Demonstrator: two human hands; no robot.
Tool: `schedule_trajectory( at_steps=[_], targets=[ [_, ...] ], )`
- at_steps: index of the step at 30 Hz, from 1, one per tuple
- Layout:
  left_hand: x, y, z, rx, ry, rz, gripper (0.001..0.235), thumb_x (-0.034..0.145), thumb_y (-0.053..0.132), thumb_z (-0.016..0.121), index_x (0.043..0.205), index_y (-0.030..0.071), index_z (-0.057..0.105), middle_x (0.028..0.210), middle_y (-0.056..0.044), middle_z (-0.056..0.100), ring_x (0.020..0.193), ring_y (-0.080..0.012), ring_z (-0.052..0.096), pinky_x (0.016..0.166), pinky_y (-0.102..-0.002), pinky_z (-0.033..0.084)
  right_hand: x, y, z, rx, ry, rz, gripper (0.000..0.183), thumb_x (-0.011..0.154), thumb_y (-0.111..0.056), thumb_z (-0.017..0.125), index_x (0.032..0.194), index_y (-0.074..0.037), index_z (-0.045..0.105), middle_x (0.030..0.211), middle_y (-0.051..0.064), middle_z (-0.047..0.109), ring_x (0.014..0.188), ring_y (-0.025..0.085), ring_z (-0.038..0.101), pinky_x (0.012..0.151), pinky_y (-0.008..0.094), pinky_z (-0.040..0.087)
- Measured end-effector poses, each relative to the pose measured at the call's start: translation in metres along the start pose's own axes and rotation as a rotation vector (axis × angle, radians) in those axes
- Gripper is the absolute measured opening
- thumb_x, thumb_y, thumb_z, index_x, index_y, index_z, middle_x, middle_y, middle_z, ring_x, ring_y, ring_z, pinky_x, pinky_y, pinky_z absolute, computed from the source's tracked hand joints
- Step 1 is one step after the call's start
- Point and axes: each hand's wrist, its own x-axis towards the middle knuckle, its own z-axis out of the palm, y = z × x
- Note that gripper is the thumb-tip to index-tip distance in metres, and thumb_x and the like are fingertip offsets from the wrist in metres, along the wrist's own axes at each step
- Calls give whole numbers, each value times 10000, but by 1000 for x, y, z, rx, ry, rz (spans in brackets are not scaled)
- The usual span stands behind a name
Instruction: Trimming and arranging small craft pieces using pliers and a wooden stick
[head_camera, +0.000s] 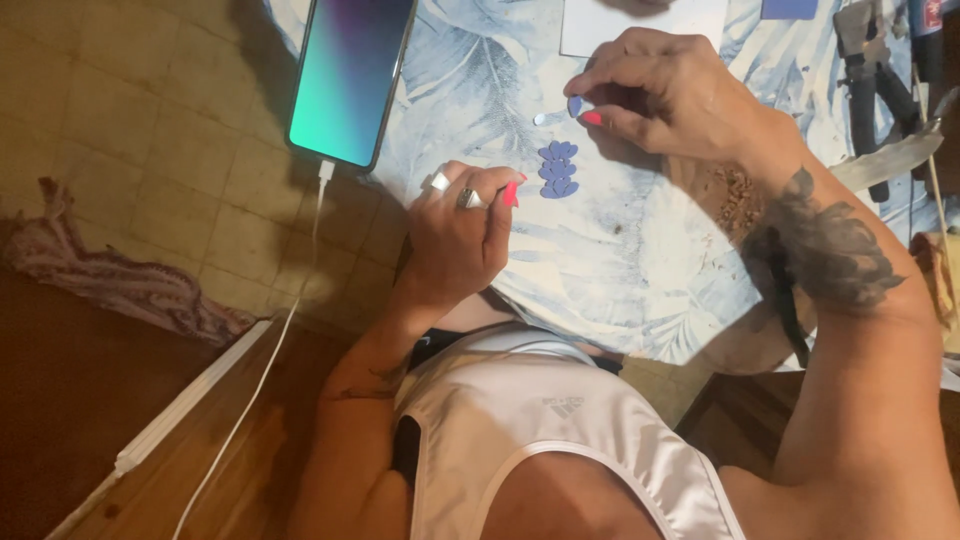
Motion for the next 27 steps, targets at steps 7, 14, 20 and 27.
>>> schedule_trajectory(
  at_steps=[7,14,20,27],
  targets=[
    [5,5,0,7,6,8,212,889,106,364,867,36,562,712,-23,573,655,-235,509,552,-334,415,3,12,3,15,-12,-62,211,816,-5,611,1024,27,604,942,130,561,776,221,534,695,305,446],
    [4,5,4,67,34,7,229,890,124,370,805,48,569,745,-31,592,625,-239,511,522,-335,394,8,9,3,26,-52,-94,208,796,-12,606,1003,11,608,942,142,578,794,257,560,700,341,482],
    [5,5,4,65,38,16,217,888,118,379,821,38,570,706,-40,577,603,-243,500,499,-339,388,10,5,6,-4,-75,-104,209,808,-93,591,1004,-26,610,953,133,569,767,244,570,660,333,483],
    [5,5,5,88,58,43,240,884,109,387,774,17,580,755,-38,595,593,-240,494,482,-339,378,9,7,7,4,-59,-107,214,786,-63,615,998,-28,622,948,134,578,809,244,572,708,335,479]
  ],
)
